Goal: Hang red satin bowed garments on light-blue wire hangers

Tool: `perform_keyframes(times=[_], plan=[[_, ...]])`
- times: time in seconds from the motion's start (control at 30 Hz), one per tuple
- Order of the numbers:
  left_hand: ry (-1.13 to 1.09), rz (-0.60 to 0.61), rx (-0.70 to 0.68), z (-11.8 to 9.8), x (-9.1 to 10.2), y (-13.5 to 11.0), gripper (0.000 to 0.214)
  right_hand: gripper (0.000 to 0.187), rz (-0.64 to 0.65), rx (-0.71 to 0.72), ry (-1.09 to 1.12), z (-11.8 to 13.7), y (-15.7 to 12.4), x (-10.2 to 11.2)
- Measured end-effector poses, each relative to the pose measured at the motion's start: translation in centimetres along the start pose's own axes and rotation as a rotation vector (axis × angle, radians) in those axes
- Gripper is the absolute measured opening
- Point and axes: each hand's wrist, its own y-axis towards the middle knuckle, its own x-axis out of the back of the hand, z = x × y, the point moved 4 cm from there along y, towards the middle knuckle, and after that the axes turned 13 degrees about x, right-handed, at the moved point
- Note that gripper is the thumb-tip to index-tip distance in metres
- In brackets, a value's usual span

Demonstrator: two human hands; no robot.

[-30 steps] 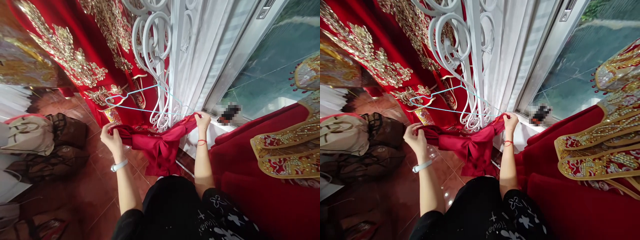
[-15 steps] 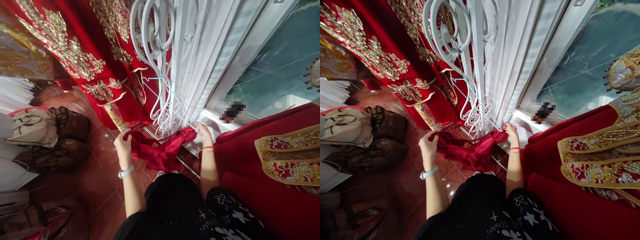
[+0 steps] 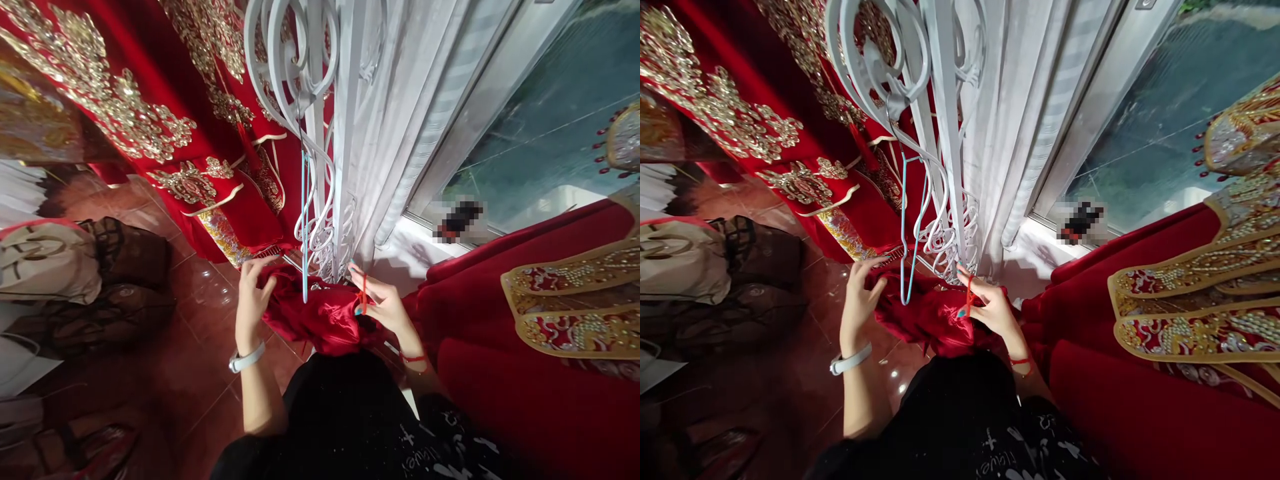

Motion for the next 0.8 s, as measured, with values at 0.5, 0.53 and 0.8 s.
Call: perform_keyframes(times=[0.5, 0.53, 0.8], plan=[[-0.122, 0.369, -0.316, -9.3, -7.3, -3.5, 0.032, 0.023, -0.377, 0.320, -0.510, 3.6, 5.6, -3.3], [-0.113, 0.342, -0.307, -8.9, -7.1, -3.5, 0.032, 0.024, -0.387, 0.298, -0.531, 3.4, 6.1, -2.9], [0.229, -0.161, 0.051, -1.9, -3.0, -1.9, 0.015, 0.025, -0.438, 0.344, -0.728, 3.3, 8.1, 1.6]])
